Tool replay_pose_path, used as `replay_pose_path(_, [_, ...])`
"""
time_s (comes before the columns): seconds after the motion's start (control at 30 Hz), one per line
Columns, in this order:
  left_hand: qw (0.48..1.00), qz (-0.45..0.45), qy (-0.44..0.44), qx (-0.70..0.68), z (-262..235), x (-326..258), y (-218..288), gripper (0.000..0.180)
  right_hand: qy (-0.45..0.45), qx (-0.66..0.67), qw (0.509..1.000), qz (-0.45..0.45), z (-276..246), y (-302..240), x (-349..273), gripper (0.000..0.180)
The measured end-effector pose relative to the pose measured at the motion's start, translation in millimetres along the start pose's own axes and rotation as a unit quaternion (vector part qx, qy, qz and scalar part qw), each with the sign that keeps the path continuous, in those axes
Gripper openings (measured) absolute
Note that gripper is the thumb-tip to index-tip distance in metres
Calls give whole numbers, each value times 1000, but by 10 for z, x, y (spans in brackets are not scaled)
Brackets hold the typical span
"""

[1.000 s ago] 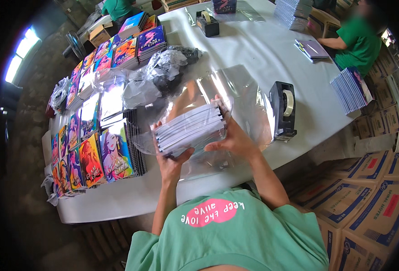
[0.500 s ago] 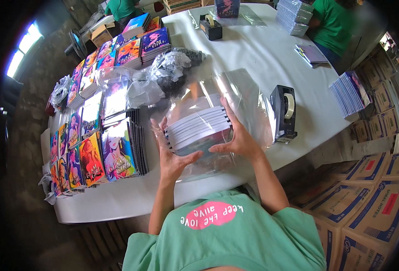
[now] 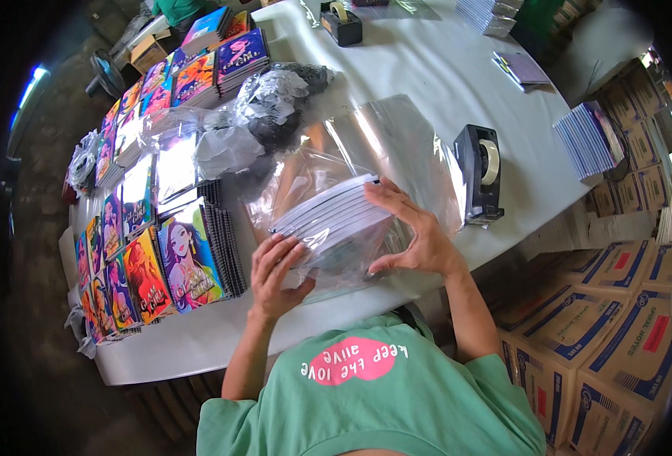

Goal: The person places a stack of notebooks into a clear plastic bag and seals the bag with tape.

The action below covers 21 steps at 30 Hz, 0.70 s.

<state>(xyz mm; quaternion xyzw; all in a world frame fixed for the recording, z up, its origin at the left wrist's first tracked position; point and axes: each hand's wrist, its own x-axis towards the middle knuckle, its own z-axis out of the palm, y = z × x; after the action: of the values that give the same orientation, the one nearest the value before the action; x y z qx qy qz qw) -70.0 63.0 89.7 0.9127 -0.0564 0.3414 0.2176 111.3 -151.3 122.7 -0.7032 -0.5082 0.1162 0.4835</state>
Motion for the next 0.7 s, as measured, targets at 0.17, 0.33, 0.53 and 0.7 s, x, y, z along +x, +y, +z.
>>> replay_pose_path(0.17, [985,39,-158,54,-156,398,3,73,-81,-245,964,-69,-95,-40,133,90])
replay_pose_path(0.33, [961,-8,-273,-39,-209,556,-42,85,-117,-202,972,-7,-33,-120,140,85])
replay_pose_path(0.53, [934,17,-357,20,-344,815,72,98,-125,-207,970,-11,-28,-105,110,86])
replay_pose_path(0.7, [929,12,-371,6,-345,894,56,92,-58,-45,997,24,-411,-111,25,73])
